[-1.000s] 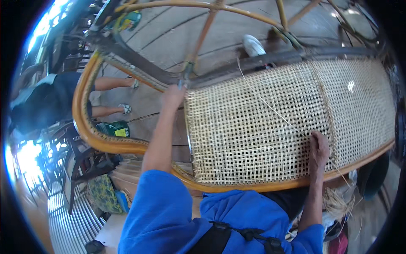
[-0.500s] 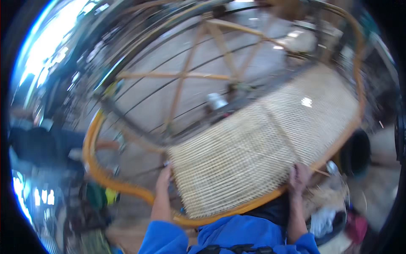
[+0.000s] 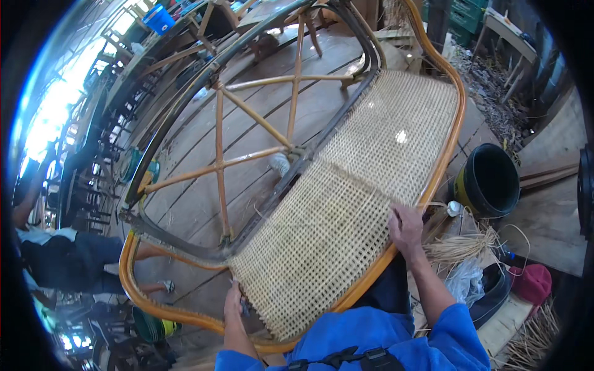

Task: The person is weaving or repairing the rattan seat of a chair using thin strips of material and a small tool.

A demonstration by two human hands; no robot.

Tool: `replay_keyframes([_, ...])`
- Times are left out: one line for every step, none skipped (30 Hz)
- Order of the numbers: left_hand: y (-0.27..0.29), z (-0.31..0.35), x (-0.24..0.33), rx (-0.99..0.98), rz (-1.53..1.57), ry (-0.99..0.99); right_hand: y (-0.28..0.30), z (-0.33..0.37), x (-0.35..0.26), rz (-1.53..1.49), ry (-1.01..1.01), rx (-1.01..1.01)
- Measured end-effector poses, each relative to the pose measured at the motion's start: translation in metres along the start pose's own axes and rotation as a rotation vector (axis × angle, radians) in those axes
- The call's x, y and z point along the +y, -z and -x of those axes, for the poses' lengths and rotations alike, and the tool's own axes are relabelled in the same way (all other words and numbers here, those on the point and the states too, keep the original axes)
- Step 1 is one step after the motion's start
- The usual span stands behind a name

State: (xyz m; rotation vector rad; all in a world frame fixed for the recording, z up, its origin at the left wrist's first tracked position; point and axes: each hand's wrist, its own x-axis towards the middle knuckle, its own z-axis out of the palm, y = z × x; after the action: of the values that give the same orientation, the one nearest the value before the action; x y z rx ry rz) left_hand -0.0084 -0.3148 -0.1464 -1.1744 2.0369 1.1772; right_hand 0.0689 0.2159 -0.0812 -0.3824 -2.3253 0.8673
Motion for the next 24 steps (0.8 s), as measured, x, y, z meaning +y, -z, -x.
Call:
replay_keyframes([-0.009,-0.003,-0.002,-0.022,0.099,-0.012,-0.004,-0.005,0.013,0.033,0.04,0.033])
replay_keyframes([-0.019,-0.012,-0.003,-0.044,0.135,0.007,-0.007,-0.011,0.023,0.065,0.086,0.065])
replay_keyframes([-0.006,-0.004,-0.004,-0.055,0.213,-0.007,-0.002,-0.023,0.008,0.02,0.111,0.072])
replay_keyframes([-0.015,0.007,0.007,-0.039,0.187,-0.002,-0.006,-0.037,0.015,-0.001,0.105,0.063])
replay_keyframes([-0.03,0.013,0.019,-0.033,0.16,0.003,-0.011,-0.048,0.027,0.0,0.106,0.051])
replay_keyframes([-0.035,0.008,0.015,-0.026,0.163,0.017,-0.019,-0.048,0.037,0.045,0.132,0.056])
replay_keyframes([-0.039,0.002,0.015,-0.027,0.166,-0.018,-0.026,-0.05,0.042,0.085,0.164,0.058])
replay_keyframes([-0.041,-0.001,0.014,-0.029,0.173,-0.05,-0.025,-0.049,0.043,0.077,0.172,0.038])
replay_keyframes([-0.042,-0.004,0.014,-0.02,0.187,-0.035,-0.022,-0.051,0.043,0.104,0.17,0.016])
replay_keyframes([-0.037,-0.006,0.013,0.011,0.123,-0.106,-0.026,-0.052,0.04,0.118,0.174,-0.006])
replay_keyframes([-0.037,-0.006,0.009,0.035,0.054,-0.168,-0.029,-0.048,0.039,0.106,0.187,-0.03])
replay_keyframes([-0.035,-0.005,0.007,0.051,0.071,-0.148,-0.033,-0.045,0.036,0.16,0.062,-0.118])
replay_keyframes([-0.03,-0.002,0.009,0.239,-0.164,-0.202,-0.046,-0.042,0.03,0.205,-0.059,-0.206])
replay_keyframes([-0.026,0.007,0.015,0.421,-0.405,-0.244,-0.062,-0.041,0.014,0.183,-0.038,-0.228])
replay_keyframes([-0.034,0.052,0.039,0.46,-0.453,-0.317,-0.076,-0.039,0.001,0.142,-0.023,-0.311])
replay_keyframes([-0.032,0.064,0.049,0.486,-0.43,-0.297,-0.091,-0.041,-0.023,0.08,0.007,-0.388])
replay_keyframes([-0.029,0.069,0.059,0.513,-0.357,-0.342,-0.103,-0.048,-0.046,-0.014,-0.088,-0.54])
replay_keyframes([-0.028,0.072,0.064,0.547,-0.284,-0.388,-0.126,-0.046,-0.04,0.085,0.051,-0.647])
replay_keyframes([-0.035,0.068,0.071,0.546,-0.259,-0.43,-0.153,-0.048,-0.028,0.178,0.207,-0.736])
replay_keyframes([-0.038,0.06,0.078,0.567,-0.233,-0.465,-0.164,-0.052,-0.038,0.217,0.234,-0.778])
replay_keyframes([-0.037,0.048,0.079,0.52,-0.259,-0.524,-0.171,-0.048,-0.046,0.253,0.265,-0.824])
replay_keyframes([-0.041,0.039,0.084,0.455,-0.286,-0.6,-0.179,-0.051,-0.037,0.329,0.31,-0.882])
replay_keyframes([-0.042,0.034,0.088,0.261,-0.111,-0.522,-0.189,-0.051,-0.033,0.4,0.363,-0.974])
replay_keyframes([-0.044,0.035,0.094,0.051,0.064,-0.461,-0.193,-0.049,-0.03,0.402,0.432,-0.917])
